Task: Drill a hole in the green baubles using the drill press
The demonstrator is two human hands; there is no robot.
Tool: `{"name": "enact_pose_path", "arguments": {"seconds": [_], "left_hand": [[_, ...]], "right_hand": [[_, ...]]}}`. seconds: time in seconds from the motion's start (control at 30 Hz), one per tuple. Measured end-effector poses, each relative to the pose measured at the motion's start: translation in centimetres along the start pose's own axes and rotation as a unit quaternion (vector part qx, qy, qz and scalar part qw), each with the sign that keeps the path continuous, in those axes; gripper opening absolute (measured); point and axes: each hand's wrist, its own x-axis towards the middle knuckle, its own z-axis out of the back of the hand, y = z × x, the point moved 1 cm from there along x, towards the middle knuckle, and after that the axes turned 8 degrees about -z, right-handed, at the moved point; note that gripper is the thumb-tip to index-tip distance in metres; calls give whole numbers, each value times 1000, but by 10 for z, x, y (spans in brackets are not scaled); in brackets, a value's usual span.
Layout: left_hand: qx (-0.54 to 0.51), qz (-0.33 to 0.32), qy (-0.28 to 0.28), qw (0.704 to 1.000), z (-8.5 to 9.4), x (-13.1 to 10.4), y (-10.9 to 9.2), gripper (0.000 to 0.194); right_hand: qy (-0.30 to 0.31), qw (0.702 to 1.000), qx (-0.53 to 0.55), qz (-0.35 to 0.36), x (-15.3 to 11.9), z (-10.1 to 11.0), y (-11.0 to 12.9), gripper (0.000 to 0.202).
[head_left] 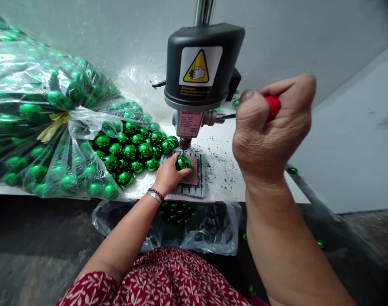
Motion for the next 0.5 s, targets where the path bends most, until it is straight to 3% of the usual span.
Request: {"name": "enact_pose_path", "arguments": {"seconds": [0.13,0.27,0.37,0.5], "left_hand": [[-11,3,-12,1000,-3,0,-2,57],[-59,23,-5,998,0,0,2,79],[-84,1,33,996,13,3,6,94],[-128,-90,132,979,36,13,8,87]], "right_hand": [[0,1000,-5,-10,1,0,1,29],[1,1000,-5,-3,1,0,0,28],[-3,1000,-3,6,0,0,-1,30],[-7,1000,-5,11,0,0,-1,31]]}}
